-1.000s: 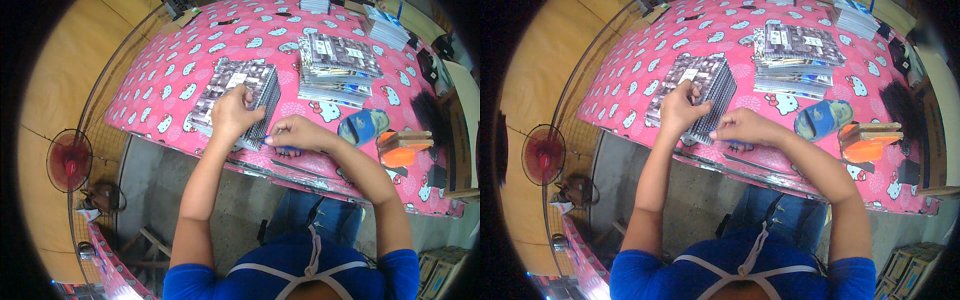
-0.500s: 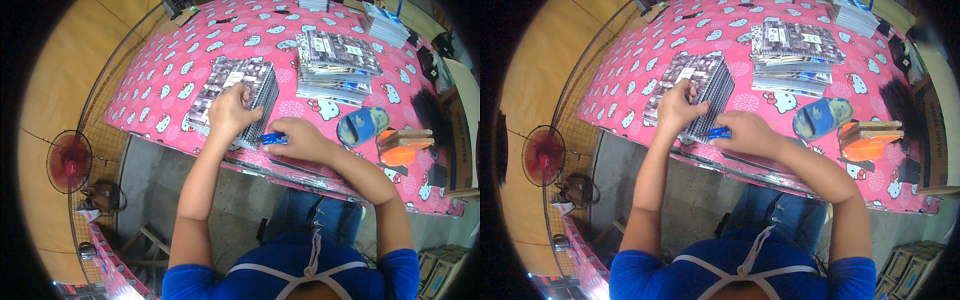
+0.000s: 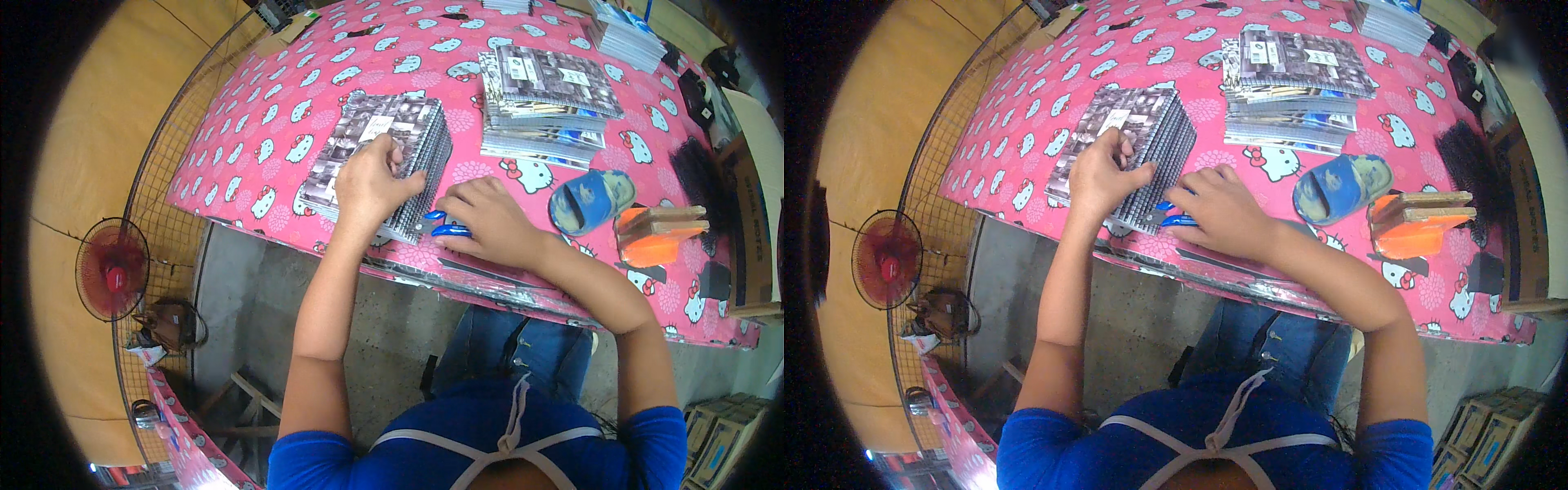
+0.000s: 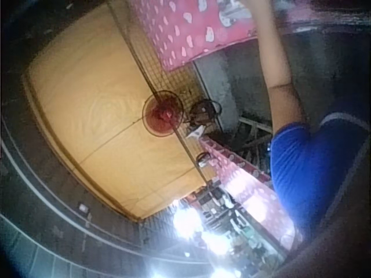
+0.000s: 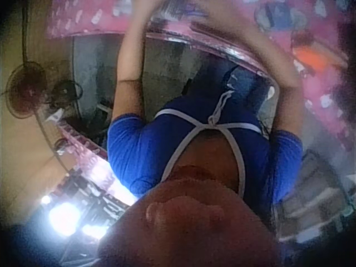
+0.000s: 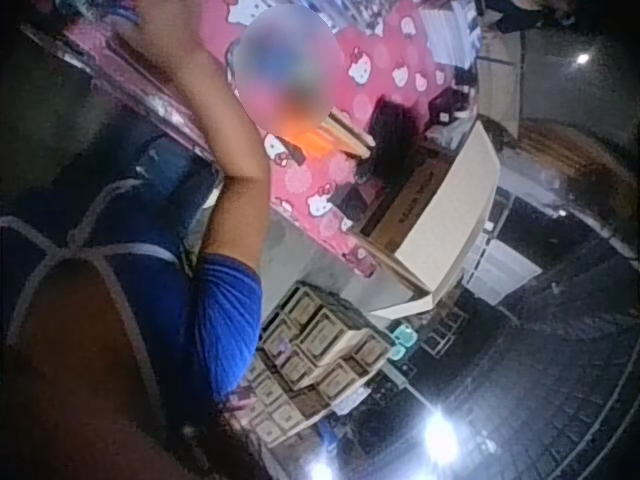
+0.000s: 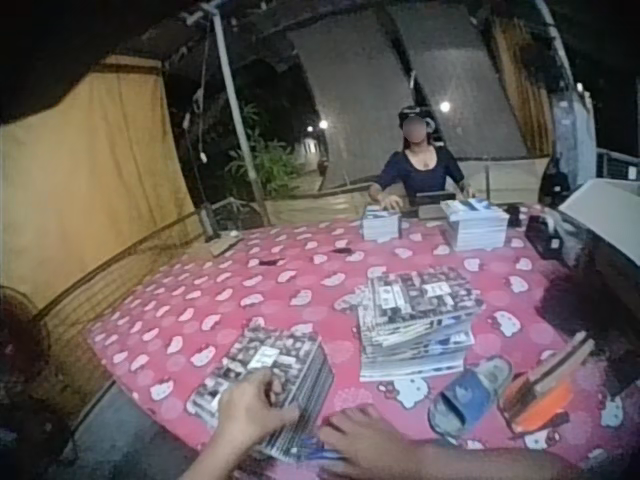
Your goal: The person assembles spiral notebooks by threading plastic coils through the pre-punched holes of notebook covers and paper stacks, then uses pliers to trim the excess length of the coils.
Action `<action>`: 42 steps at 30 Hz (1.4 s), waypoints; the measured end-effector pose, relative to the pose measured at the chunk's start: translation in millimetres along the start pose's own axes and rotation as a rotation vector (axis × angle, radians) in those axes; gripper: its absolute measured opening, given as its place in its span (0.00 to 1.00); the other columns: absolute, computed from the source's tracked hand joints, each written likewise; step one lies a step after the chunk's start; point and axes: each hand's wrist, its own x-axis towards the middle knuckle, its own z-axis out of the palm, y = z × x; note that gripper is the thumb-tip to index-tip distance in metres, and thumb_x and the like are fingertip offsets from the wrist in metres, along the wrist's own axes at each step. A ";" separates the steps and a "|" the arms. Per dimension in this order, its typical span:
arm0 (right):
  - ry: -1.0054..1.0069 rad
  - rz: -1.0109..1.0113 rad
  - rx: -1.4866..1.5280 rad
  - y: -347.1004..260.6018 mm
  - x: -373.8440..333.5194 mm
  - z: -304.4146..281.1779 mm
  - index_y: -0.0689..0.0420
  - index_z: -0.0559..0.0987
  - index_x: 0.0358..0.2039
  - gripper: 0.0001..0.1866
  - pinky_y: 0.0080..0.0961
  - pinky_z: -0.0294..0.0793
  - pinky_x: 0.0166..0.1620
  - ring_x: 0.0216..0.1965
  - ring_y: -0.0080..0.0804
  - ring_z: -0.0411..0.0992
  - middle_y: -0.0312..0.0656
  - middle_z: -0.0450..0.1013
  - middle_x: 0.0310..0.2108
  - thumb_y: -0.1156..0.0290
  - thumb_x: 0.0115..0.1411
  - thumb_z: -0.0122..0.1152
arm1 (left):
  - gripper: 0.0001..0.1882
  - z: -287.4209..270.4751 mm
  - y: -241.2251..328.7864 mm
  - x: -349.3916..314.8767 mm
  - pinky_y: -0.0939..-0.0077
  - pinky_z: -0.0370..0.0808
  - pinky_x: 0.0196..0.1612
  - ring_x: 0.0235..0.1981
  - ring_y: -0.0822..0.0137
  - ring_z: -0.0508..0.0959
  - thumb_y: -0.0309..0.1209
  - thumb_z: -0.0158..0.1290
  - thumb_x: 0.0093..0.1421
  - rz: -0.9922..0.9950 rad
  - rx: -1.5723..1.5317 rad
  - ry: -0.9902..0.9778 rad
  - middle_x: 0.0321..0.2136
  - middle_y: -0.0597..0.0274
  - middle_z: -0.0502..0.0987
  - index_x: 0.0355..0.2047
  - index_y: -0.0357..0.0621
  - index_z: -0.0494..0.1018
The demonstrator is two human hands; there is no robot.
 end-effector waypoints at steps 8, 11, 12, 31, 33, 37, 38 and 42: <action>-0.570 0.797 1.060 14.9 19.7 -3.2 0.60 0.76 0.26 0.22 0.18 0.65 0.16 0.14 0.20 0.69 0.35 0.73 0.18 0.50 0.55 0.63 | 0.20 -2.5 0.3 0.4 0.63 0.71 0.27 0.22 0.56 0.77 0.41 0.65 0.36 -0.002 -0.017 -0.008 0.17 0.59 0.73 0.23 0.43 0.70; -0.439 0.590 0.750 8.2 5.5 3.1 0.59 0.76 0.31 0.23 0.31 0.72 0.31 0.26 0.29 0.74 0.40 0.74 0.24 0.48 0.54 0.63 | 0.20 -1.7 -0.1 -0.2 0.63 0.71 0.26 0.21 0.56 0.76 0.41 0.65 0.36 0.002 -0.035 -0.007 0.16 0.58 0.73 0.23 0.43 0.69; -0.342 0.439 0.505 9.0 -1.6 4.2 0.58 0.75 0.34 0.23 0.34 0.70 0.35 0.30 0.32 0.73 0.40 0.73 0.27 0.48 0.54 0.62 | 0.20 -2.5 1.8 0.4 0.63 0.71 0.26 0.21 0.56 0.76 0.42 0.65 0.36 -0.004 -0.032 -0.013 0.16 0.58 0.73 0.23 0.43 0.69; -0.137 0.091 0.157 4.4 1.4 1.3 0.55 0.75 0.32 0.19 0.35 0.70 0.32 0.29 0.40 0.72 0.43 0.71 0.25 0.52 0.51 0.64 | 0.20 -1.9 2.2 -1.3 0.65 0.70 0.25 0.19 0.60 0.75 0.41 0.65 0.36 -0.015 -0.036 -0.005 0.16 0.61 0.73 0.23 0.43 0.69; -0.327 0.280 0.466 7.8 7.4 -3.4 0.57 0.76 0.31 0.20 0.34 0.73 0.28 0.25 0.40 0.75 0.44 0.72 0.22 0.51 0.54 0.62 | 0.20 -2.1 1.8 -1.3 0.65 0.70 0.25 0.19 0.60 0.75 0.41 0.65 0.36 -0.016 -0.043 0.002 0.16 0.61 0.73 0.23 0.43 0.69; -0.747 1.015 1.209 7.6 18.6 -11.6 0.62 0.76 0.31 0.28 0.23 0.73 0.18 0.15 0.30 0.74 0.43 0.75 0.21 0.45 0.58 0.57 | 0.20 -1.6 3.0 -1.2 0.65 0.70 0.25 0.19 0.59 0.75 0.42 0.65 0.36 -0.025 -0.033 0.002 0.16 0.60 0.73 0.23 0.43 0.69; -0.689 0.900 1.086 8.4 16.0 -8.4 0.62 0.76 0.31 0.27 0.25 0.73 0.20 0.17 0.31 0.74 0.45 0.75 0.22 0.45 0.58 0.57 | 0.20 -1.4 3.3 -1.0 0.65 0.70 0.25 0.19 0.59 0.75 0.42 0.65 0.36 -0.018 -0.034 0.006 0.16 0.60 0.73 0.23 0.43 0.69; -0.324 0.294 0.372 4.7 -3.1 2.2 0.58 0.74 0.37 0.23 0.41 0.70 0.37 0.33 0.39 0.75 0.47 0.73 0.30 0.48 0.56 0.59 | 0.21 0.8 1.2 -0.6 0.70 0.69 0.24 0.17 0.66 0.72 0.42 0.66 0.37 0.015 -0.024 0.032 0.14 0.65 0.70 0.23 0.45 0.68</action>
